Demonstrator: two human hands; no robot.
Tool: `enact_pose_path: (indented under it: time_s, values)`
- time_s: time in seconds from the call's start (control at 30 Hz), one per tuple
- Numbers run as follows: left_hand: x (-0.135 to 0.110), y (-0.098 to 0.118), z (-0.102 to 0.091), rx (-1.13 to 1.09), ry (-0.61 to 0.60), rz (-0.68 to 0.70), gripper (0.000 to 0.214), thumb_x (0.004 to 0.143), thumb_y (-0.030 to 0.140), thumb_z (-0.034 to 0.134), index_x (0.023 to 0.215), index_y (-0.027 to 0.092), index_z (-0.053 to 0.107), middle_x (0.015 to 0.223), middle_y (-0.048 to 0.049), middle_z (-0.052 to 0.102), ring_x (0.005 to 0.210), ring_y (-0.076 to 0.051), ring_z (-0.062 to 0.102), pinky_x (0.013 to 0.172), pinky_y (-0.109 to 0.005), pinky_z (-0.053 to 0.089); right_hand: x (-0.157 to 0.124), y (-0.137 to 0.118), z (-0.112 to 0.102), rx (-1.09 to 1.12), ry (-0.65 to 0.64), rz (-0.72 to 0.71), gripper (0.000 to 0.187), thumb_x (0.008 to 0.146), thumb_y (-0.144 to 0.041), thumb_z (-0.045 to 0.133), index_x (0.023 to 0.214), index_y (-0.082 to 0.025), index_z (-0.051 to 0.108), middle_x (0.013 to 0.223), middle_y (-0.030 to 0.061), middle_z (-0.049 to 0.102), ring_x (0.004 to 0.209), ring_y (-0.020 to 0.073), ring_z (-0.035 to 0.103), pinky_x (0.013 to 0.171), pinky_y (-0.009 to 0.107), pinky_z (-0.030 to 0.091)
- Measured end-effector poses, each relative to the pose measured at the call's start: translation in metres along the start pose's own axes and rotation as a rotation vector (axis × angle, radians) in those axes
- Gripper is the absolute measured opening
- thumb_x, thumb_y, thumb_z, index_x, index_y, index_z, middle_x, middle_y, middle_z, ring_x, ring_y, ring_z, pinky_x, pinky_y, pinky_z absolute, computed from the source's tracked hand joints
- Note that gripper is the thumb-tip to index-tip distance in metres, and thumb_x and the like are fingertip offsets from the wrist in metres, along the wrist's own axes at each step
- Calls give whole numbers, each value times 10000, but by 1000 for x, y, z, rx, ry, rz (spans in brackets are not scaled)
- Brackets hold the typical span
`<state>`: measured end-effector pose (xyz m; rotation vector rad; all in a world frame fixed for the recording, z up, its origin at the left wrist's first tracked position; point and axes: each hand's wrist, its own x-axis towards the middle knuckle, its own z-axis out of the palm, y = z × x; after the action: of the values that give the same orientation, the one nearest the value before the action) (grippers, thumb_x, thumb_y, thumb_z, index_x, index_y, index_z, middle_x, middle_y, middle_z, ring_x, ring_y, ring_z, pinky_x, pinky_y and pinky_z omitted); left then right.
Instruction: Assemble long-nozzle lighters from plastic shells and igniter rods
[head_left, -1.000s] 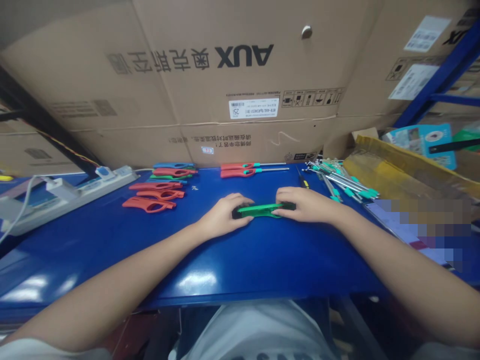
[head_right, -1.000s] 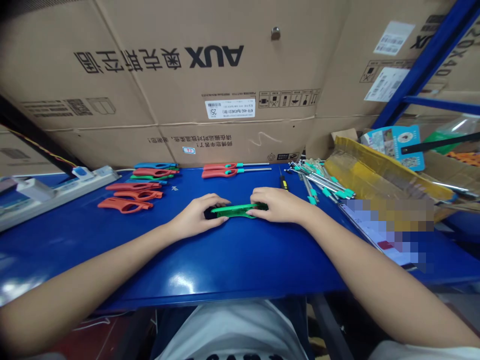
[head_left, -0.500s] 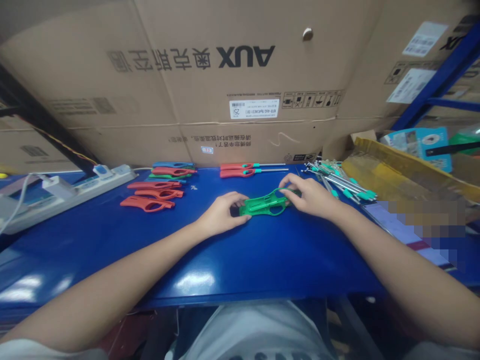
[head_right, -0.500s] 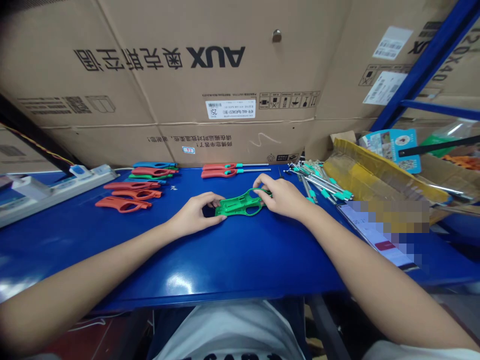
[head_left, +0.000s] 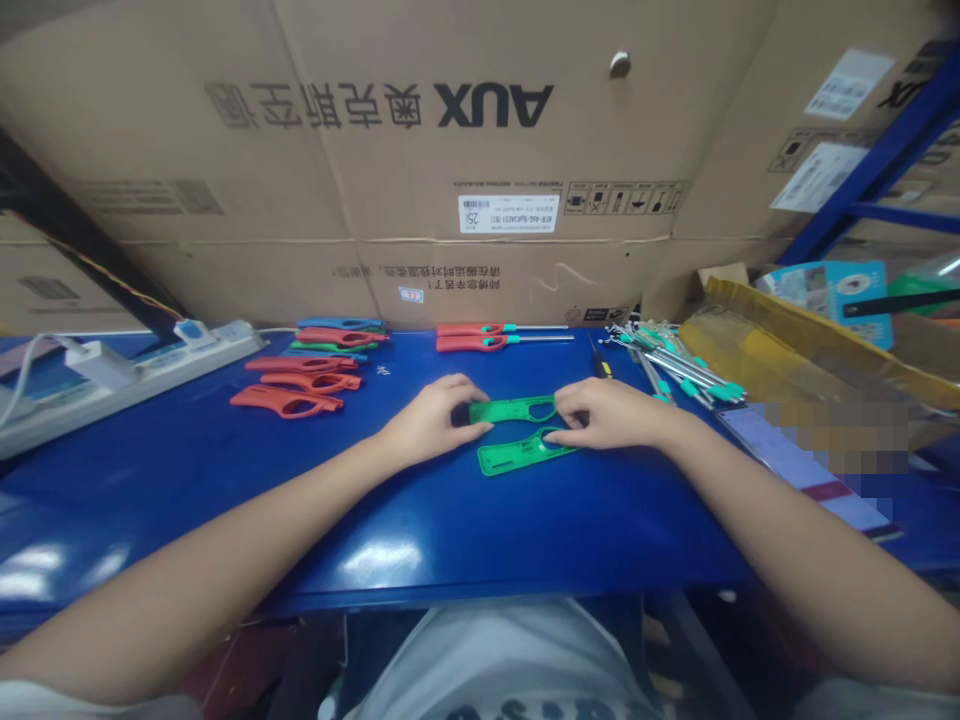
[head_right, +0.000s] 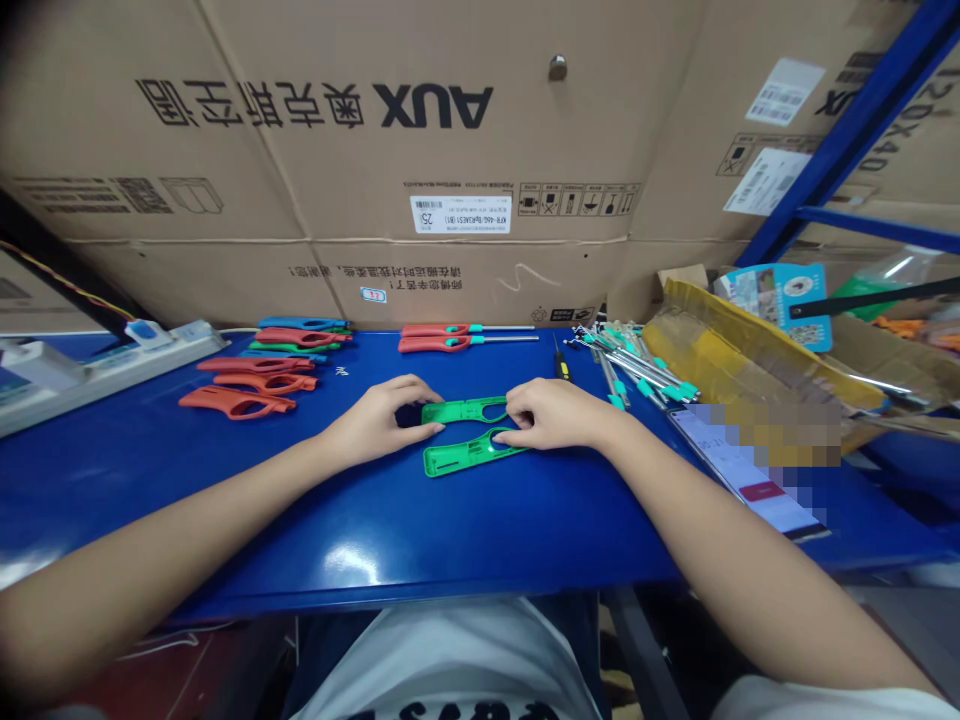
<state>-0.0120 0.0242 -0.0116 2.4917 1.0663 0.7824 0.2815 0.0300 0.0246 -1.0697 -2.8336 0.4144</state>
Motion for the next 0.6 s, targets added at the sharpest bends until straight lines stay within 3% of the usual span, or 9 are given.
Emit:
enact_pose_path:
  time_s: [0.07, 0.17, 0.23, 0.37, 0.6]
  values:
    - [0, 3, -5, 49, 1, 32, 320, 889, 413, 713, 1099, 172, 710, 1078, -94, 689, 1018, -245, 650, 941, -398, 530, -1, -1, -1, 4, 29, -3, 387, 890, -458, 674, 671, -192, 498, 763, -9, 561, 644, 116, 487, 587, 255, 303]
    - [0, 12, -11, 78, 11, 80, 322, 932, 434, 660, 1112, 170, 703, 1083, -97, 689, 1036, -243, 635, 954, -396, 520, -2, -3, 1, 33, 110, -38, 225, 883, -406, 688, 930, -208, 592, 964, 18, 608, 734, 133, 531, 633, 253, 361]
    - [-1, 19, -12, 84, -49, 128, 314, 945, 425, 639, 1126, 176, 699, 1090, -95, 691, 1040, -239, 632, 952, -386, 512, -1, -3, 4, 56, 124, -63, 203, 913, -366, 654, 1035, -213, 601, 1042, 34, 618, 754, 137, 543, 654, 258, 385]
    - [-3, 27, -12, 156, -208, 139, 326, 923, 357, 652, 1203, 191, 679, 1121, -92, 691, 1043, -253, 643, 936, -397, 493, 2, -1, 10, 81, 112, -93, 128, 964, -326, 593, 985, -203, 623, 989, 39, 635, 732, 143, 540, 660, 268, 395]
    - [-1, 19, -11, 57, -194, 95, 162, 913, 231, 626, 1038, 177, 715, 994, -64, 701, 920, -200, 665, 851, -321, 513, 5, -4, 11, 104, 118, -100, 86, 939, -272, 610, 956, -189, 622, 936, 35, 630, 705, 140, 529, 642, 270, 389]
